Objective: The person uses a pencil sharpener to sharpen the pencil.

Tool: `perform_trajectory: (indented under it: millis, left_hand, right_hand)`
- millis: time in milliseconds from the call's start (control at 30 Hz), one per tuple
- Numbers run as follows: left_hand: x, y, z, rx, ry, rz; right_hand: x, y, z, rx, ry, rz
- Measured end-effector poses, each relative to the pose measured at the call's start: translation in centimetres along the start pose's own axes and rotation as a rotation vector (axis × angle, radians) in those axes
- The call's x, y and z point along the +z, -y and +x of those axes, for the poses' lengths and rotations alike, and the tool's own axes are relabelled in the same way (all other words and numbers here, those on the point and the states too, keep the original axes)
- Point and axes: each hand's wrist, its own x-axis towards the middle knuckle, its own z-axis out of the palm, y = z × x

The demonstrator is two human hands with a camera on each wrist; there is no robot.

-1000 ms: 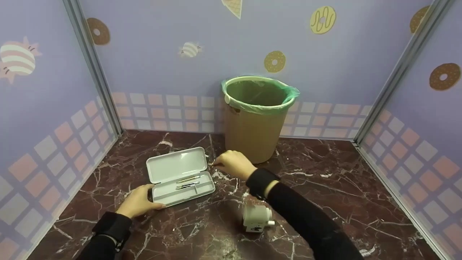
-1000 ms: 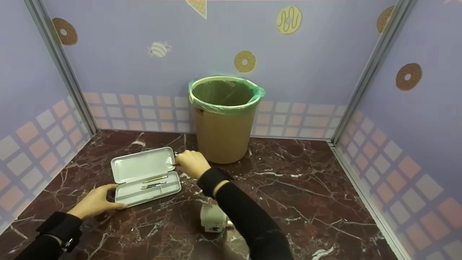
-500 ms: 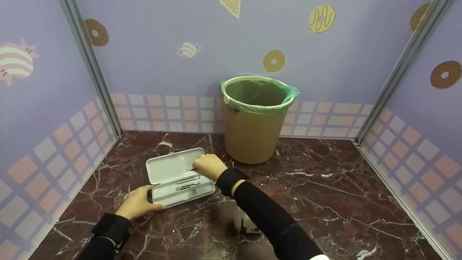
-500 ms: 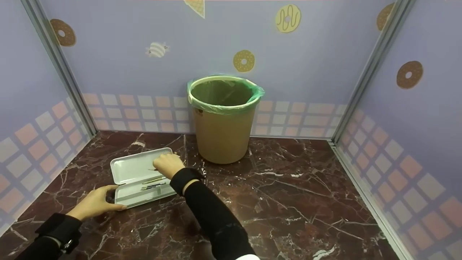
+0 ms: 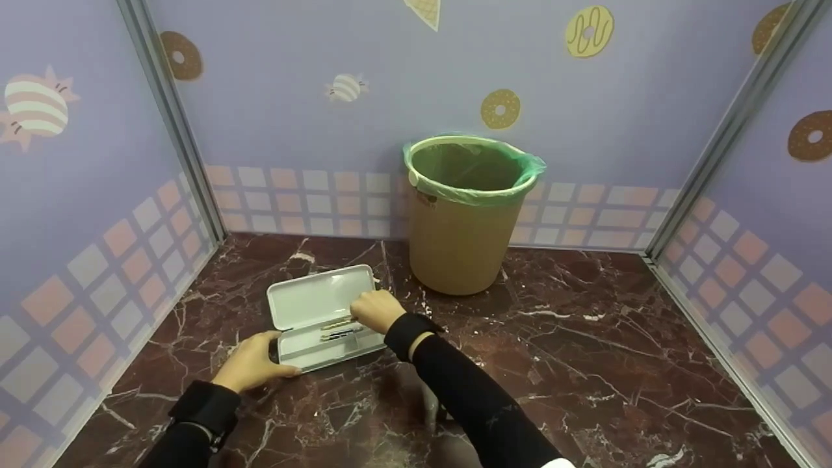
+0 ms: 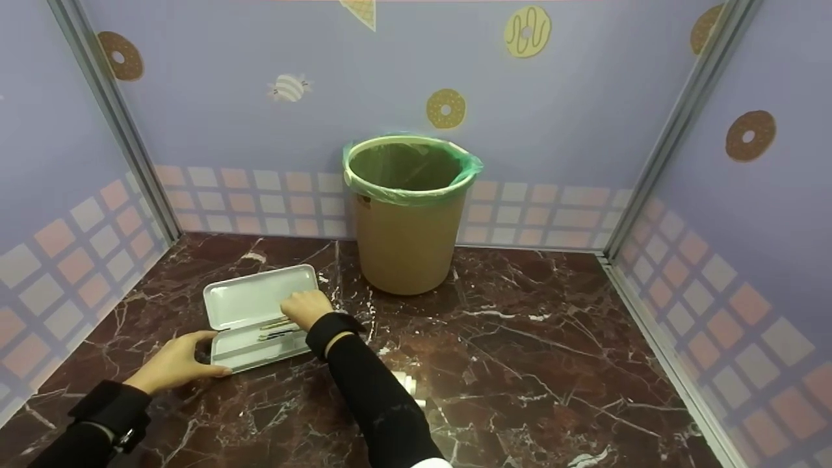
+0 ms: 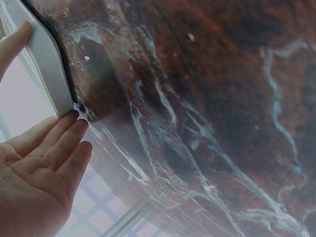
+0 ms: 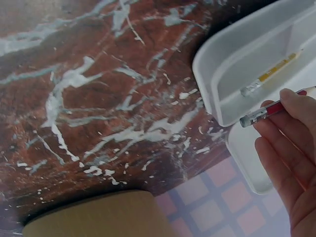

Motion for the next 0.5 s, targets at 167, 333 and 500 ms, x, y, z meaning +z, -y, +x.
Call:
perform_trajectory:
  millis: [167, 333, 500]
  left_hand:
    - [0.0, 0.0, -0.1, 0.003, -0.005, 0.010]
    - [0.1, 0.0, -0.1, -0.007, -0.003, 0.012]
    - [0.1, 0.0, 0.0, -0.009, -0.015, 0.011]
  right_hand:
    - [0.5, 0.3, 0.0, 0.002, 0.000, -0.019]
    - [1.0, 0.6, 0.0, 0.003, -0.008, -0.050]
    - [1.5, 0.7, 0.1, 0.010, -0.005, -0.043]
